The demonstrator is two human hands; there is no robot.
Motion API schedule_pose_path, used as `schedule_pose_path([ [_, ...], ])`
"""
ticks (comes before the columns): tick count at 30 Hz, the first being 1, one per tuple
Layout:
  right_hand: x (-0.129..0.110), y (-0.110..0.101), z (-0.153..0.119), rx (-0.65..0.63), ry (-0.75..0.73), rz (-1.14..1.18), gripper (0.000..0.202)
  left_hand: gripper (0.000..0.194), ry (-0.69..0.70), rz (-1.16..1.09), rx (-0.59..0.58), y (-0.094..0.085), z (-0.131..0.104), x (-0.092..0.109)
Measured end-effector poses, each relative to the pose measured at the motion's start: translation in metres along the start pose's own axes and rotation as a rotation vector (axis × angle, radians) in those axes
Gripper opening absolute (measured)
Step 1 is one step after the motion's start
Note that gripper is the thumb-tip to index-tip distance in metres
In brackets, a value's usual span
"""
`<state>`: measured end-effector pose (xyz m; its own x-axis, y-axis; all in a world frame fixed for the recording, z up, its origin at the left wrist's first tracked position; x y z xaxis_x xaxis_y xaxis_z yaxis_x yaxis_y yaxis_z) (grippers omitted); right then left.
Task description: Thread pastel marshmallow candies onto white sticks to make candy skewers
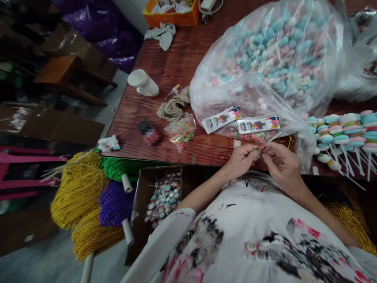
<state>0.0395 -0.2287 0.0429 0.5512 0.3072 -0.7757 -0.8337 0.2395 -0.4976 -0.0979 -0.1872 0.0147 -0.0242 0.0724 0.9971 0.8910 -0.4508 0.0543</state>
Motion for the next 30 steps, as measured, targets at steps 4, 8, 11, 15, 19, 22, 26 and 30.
schedule_pose_path([
  [4, 0.012, -0.004, -0.013, 0.133, 0.15, 0.125, 0.022, 0.042, -0.12, -0.177, 0.048, 0.001, 0.001, -0.009],
  [8, 0.02, 0.001, -0.009, -0.042, 0.354, 0.321, 0.007, 0.036, -0.006, -0.087, 0.034, 0.0, 0.003, 0.002],
  [11, 0.029, 0.005, -0.004, -0.185, 0.471, 0.523, 0.015, 0.037, 0.035, -0.07, -0.018, 0.002, 0.005, 0.01],
  [15, 0.029, 0.009, 0.003, -0.477, 0.397, 0.638, 0.025, 0.044, -0.205, -0.23, -0.188, 0.01, 0.005, 0.009],
  [19, -0.004, -0.01, 0.014, -0.526, -0.155, 0.235, 0.014, 0.041, -0.511, -0.397, -0.407, 0.018, -0.004, 0.003],
  [22, -0.033, -0.025, 0.007, -0.396, -0.638, -0.022, 0.018, 0.037, -0.629, -0.502, -0.597, 0.026, -0.011, -0.001],
  [26, -0.046, -0.035, -0.002, -0.373, -0.912, -0.079, 0.021, 0.033, -0.713, -0.581, -0.821, 0.035, -0.019, -0.002],
  [30, -0.053, -0.036, 0.0, -0.48, -1.028, -0.091, 0.019, 0.03, -0.726, -0.514, -0.98, 0.041, -0.024, 0.001],
])
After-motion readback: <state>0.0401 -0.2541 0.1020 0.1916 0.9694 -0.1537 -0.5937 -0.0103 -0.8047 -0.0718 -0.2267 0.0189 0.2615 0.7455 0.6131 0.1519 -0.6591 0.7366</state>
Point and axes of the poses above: each hand's wrist, its own z-axis towards the middle knuckle, its own y-axis out of the palm, x = y × z, the point moved 6 cm from there along z, towards the middle knuckle, and after that the axes turned 3 degrees about y, right-handed, at the moved point
